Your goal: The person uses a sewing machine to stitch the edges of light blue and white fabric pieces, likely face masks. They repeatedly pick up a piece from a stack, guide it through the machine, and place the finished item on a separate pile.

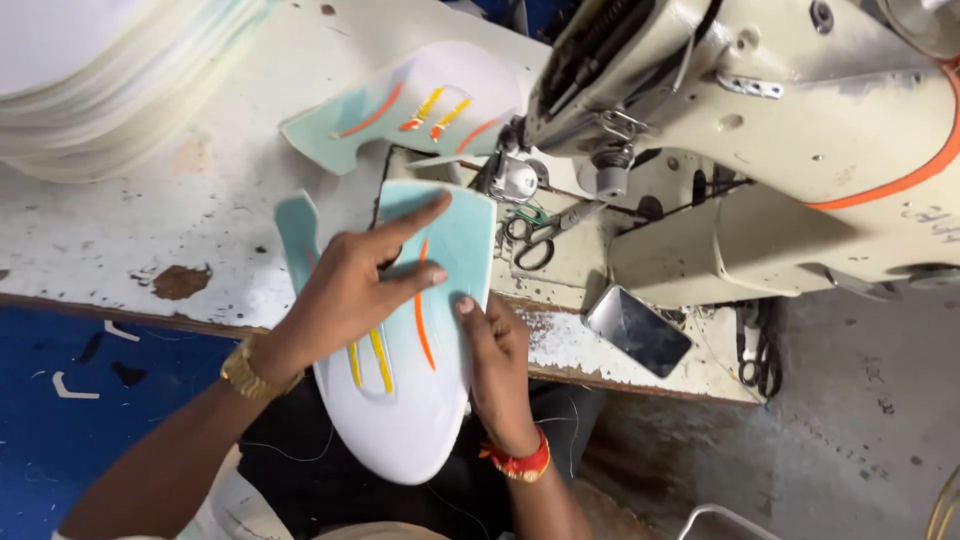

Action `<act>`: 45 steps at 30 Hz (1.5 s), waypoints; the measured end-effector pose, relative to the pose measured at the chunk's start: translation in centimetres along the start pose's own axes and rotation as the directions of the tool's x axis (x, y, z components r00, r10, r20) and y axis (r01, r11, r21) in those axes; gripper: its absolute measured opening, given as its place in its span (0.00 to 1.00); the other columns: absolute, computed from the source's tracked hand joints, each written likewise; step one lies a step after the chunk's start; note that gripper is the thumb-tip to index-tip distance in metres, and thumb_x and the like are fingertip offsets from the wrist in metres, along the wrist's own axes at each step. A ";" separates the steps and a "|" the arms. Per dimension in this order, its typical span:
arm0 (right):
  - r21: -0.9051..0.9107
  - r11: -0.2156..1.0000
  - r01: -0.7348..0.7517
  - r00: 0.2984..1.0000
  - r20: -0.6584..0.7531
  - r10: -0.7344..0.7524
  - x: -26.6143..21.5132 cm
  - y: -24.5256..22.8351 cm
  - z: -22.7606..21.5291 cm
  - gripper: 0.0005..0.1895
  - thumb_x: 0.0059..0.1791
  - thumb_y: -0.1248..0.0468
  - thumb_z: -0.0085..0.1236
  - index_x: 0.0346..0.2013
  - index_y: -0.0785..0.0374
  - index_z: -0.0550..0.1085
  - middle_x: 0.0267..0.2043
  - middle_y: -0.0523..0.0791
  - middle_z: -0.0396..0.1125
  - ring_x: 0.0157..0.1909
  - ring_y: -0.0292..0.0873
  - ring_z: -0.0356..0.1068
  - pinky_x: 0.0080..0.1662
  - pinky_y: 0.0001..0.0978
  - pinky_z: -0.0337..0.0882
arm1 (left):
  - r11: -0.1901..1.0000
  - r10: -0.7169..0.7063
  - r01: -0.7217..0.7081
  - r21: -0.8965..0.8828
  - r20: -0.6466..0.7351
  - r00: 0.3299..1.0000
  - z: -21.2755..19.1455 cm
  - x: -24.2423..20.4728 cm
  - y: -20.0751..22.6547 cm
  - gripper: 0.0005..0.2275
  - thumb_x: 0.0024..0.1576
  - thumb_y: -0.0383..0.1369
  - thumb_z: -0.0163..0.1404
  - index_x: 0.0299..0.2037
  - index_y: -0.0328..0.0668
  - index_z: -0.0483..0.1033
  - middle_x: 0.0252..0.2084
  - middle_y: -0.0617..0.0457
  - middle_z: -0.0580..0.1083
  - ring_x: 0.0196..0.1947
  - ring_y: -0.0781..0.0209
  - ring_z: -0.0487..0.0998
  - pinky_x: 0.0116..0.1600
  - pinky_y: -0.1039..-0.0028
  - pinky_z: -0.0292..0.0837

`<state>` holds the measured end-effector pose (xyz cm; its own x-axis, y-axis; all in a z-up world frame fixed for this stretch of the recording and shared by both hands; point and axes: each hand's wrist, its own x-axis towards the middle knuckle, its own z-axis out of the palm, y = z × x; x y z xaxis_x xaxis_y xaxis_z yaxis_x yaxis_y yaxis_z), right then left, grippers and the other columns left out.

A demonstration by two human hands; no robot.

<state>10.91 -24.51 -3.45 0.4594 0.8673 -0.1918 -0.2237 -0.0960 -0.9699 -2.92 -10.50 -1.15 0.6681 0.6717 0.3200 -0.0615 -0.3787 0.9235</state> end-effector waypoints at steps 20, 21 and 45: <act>0.137 0.990 0.044 0.997 -0.067 -0.035 3.3 0.0 0.7 0.16 0.58 0.61 0.48 0.50 0.72 0.75 0.42 0.44 0.75 0.41 0.32 0.69 0.46 0.25 0.70 | 0.991 0.011 0.010 -0.137 0.151 0.988 -0.5 4.6 -2.8 0.29 0.60 0.26 0.57 0.72 0.36 0.61 0.66 0.53 0.67 0.56 0.79 0.63 0.55 0.79 0.66; 0.136 0.990 0.042 0.997 -0.066 -0.033 3.3 -0.2 0.9 0.16 0.58 0.61 0.48 0.50 0.72 0.75 0.42 0.44 0.75 0.41 0.32 0.69 0.46 0.25 0.70 | 0.990 0.009 0.012 -0.138 0.151 0.989 -0.7 4.9 -2.3 0.29 0.60 0.26 0.57 0.72 0.36 0.61 0.66 0.53 0.67 0.56 0.79 0.63 0.55 0.79 0.66; -0.421 0.862 0.284 0.956 0.061 -0.286 19.0 -0.6 -10.8 0.15 0.55 0.65 0.53 0.55 0.67 0.70 0.48 0.51 0.74 0.40 0.41 0.77 0.40 0.34 0.77 | 0.977 -0.211 0.213 0.019 0.235 0.949 -2.3 9.5 -2.4 0.26 0.59 0.34 0.55 0.69 0.46 0.66 0.62 0.49 0.75 0.53 0.72 0.76 0.54 0.72 0.72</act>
<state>29.04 -13.20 -8.17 0.4512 0.8865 0.1028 0.2996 -0.0419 -0.9532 1.87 -1.69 0.19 0.8210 0.5679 0.0587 0.0965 -0.2394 0.9661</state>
